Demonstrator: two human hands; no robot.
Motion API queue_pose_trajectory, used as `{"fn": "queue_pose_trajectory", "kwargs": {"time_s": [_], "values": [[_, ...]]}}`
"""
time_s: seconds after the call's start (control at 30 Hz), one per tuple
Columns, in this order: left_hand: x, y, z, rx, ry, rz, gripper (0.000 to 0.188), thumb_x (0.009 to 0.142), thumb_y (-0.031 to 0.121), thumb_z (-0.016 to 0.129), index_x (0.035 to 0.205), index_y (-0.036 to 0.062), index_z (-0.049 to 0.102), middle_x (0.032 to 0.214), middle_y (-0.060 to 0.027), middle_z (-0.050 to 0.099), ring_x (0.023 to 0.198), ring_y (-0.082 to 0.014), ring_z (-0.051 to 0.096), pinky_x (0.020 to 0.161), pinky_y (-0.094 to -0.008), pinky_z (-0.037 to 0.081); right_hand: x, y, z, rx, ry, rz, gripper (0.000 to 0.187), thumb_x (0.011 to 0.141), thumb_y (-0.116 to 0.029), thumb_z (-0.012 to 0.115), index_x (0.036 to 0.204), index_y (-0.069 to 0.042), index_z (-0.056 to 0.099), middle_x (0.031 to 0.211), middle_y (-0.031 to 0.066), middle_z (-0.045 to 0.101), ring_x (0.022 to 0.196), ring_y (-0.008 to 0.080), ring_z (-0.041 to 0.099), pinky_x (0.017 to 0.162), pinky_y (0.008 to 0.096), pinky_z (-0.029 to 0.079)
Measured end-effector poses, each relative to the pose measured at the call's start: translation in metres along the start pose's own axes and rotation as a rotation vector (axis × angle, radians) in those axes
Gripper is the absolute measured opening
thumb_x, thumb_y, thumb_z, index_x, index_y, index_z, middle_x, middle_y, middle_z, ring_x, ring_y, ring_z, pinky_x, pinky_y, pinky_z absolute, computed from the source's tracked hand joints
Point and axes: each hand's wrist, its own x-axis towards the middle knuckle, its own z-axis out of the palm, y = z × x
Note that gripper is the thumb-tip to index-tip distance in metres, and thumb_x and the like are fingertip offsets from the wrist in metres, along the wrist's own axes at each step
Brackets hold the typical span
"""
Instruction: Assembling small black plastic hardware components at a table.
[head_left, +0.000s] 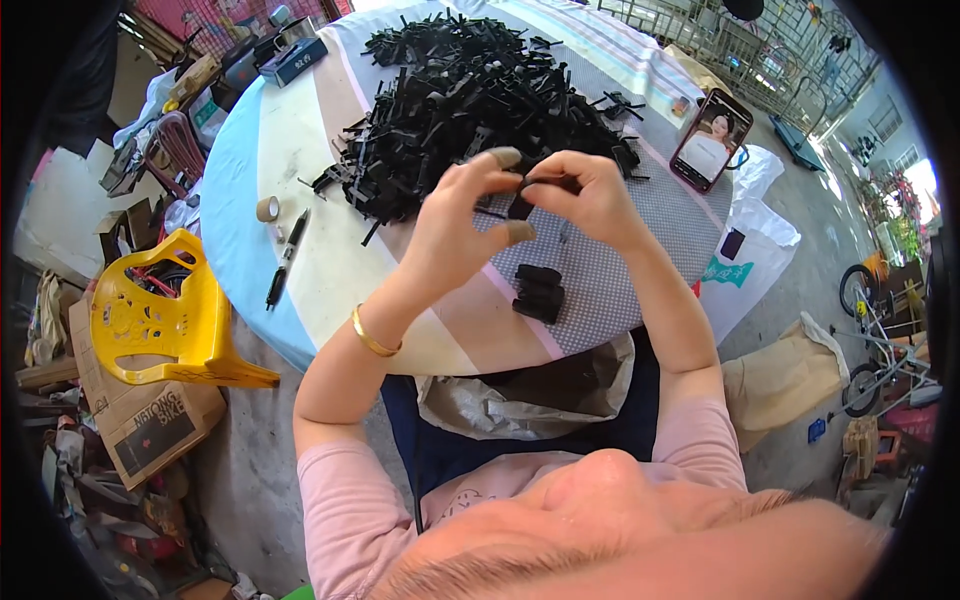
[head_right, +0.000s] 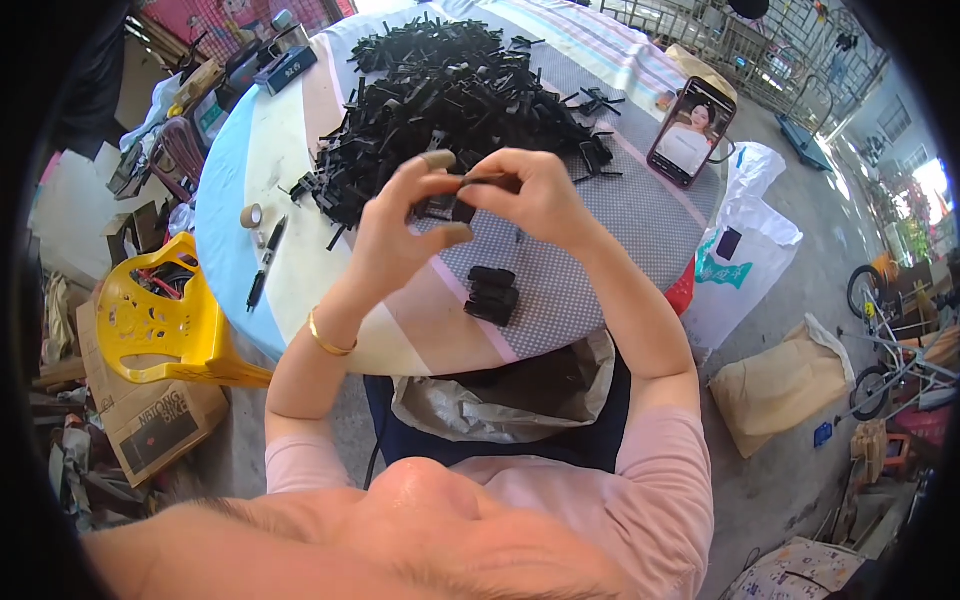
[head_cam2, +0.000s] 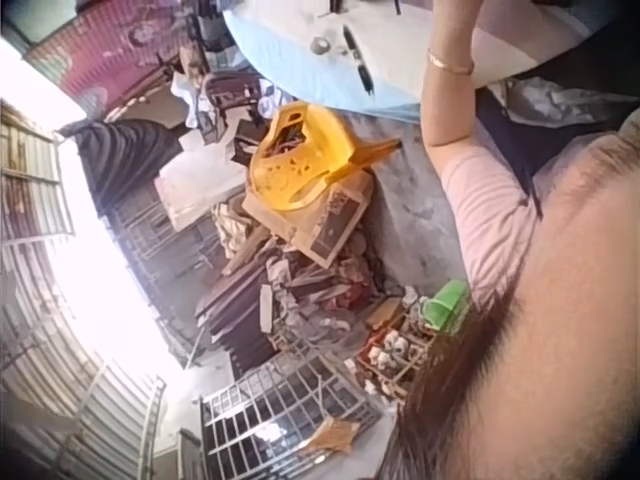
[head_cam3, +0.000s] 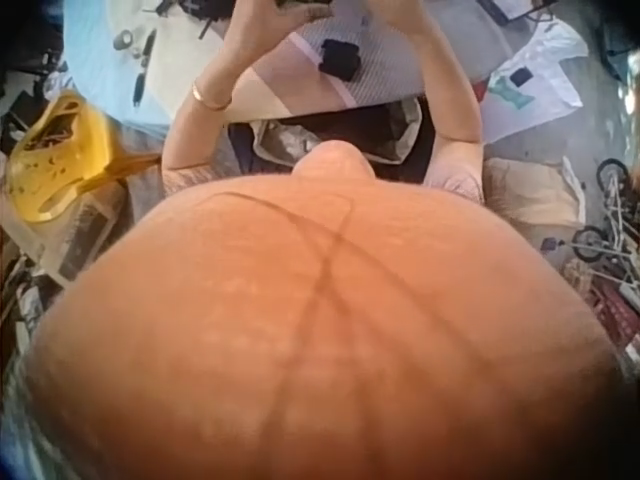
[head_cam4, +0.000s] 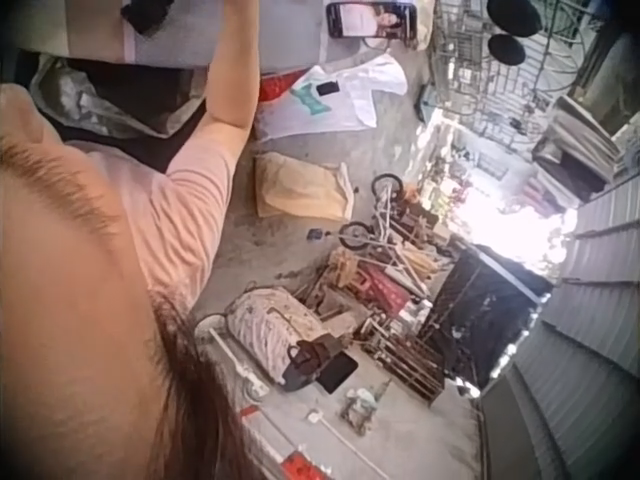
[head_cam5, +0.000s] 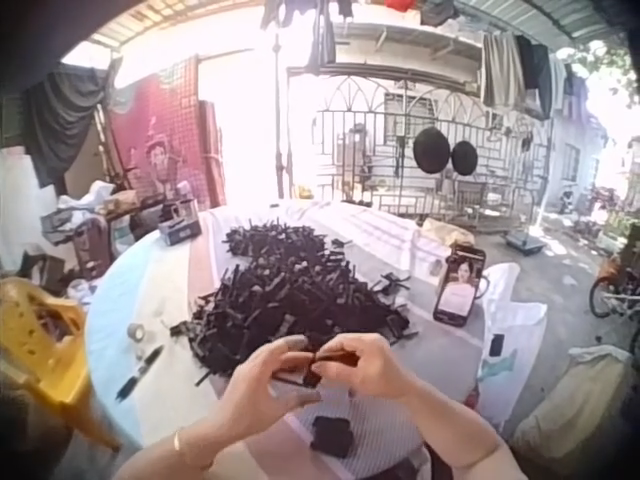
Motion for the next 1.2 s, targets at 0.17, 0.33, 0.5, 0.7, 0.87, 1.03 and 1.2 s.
{"fn": "queue_pose_trajectory", "kwargs": {"time_s": [0.17,0.33,0.5,0.7,0.87,1.03,1.2], "values": [[0.005,-0.012,-0.022,-0.957,-0.35,-0.429,0.047,0.072,0.004,0.067,0.114,-0.0026,0.047,0.102,-0.0103,0.056,0.094,-0.0186,0.056,0.083,-0.0306,0.047,0.001,0.0,-0.018,0.347,-0.145,0.054,0.018,0.077,-0.011,0.066,0.09,0.001,0.061,0.073,-0.0019,0.058,0.059,0.001,0.047,0.049,0.0148,0.036],[0.0,-0.011,-0.005,-1.066,-0.416,-0.442,0.029,0.077,0.007,0.062,0.102,-0.001,0.05,0.088,-0.0032,0.054,0.087,-0.015,0.058,0.083,-0.0353,0.051,0.001,0.003,-0.012,0.372,-0.285,0.058,0.02,0.079,-0.011,0.065,0.094,0.001,0.061,0.076,-0.0014,0.058,0.062,0.0017,0.047,0.051,0.0152,0.037],[-0.002,-0.009,0.004,-1.033,-0.197,-0.452,0.021,0.076,0.005,0.06,0.095,-0.0034,0.052,0.089,-0.0059,0.056,0.081,-0.0138,0.058,0.078,-0.0292,0.052,0.004,0.004,-0.009,0.225,-0.191,-0.11,0.017,0.077,-0.005,0.065,0.092,0.001,0.061,0.078,0.0004,0.058,0.071,0.0059,0.053,0.064,0.0187,0.044],[-0.003,-0.007,0.005,-0.706,-0.152,-0.384,0.012,0.078,0.0,0.054,0.089,-0.0046,0.053,0.082,-0.0061,0.057,0.077,-0.0115,0.058,0.074,-0.0254,0.05,0.002,0.0,-0.003,0.131,-0.21,-0.184,0.018,0.076,-0.006,0.065,0.093,0.0,0.062,0.078,0.0002,0.057,0.073,0.0058,0.054,0.065,0.0183,0.044],[-0.005,-0.007,0.01,-0.464,-0.035,-0.314,0.01,0.081,-0.002,0.051,0.09,-0.0063,0.051,0.084,-0.0073,0.06,0.079,-0.0118,0.059,0.075,-0.0229,0.048,-0.002,-0.004,0.007,0.111,-0.035,-0.128,0.016,0.085,-0.01,0.055,0.098,0.0,0.058,0.07,-0.0015,0.053,0.064,0.0042,0.049,0.057,0.0171,0.04],[-0.005,-0.004,0.009,-0.489,0.128,-0.297,0.012,0.081,-0.004,0.048,0.093,-0.0065,0.049,0.087,-0.0092,0.06,0.082,-0.0127,0.06,0.075,-0.0241,0.049,-0.003,0.002,0.006,0.188,-0.002,-0.123,0.009,0.085,-0.01,0.054,0.086,-0.001,0.056,0.071,0.0004,0.056,0.062,0.0041,0.05,0.055,0.0173,0.04],[-0.006,-0.006,0.019,-0.377,0.185,-0.248,0.017,0.079,-0.005,0.048,0.096,-0.0055,0.05,0.086,-0.0098,0.061,0.08,-0.0127,0.06,0.072,-0.0237,0.049,-0.005,0.003,0.012,-0.039,-0.028,-0.104,0.013,0.086,-0.012,0.053,0.084,0.0,0.057,0.065,0.0014,0.055,0.059,0.0059,0.05,0.053,0.0187,0.04]]}}
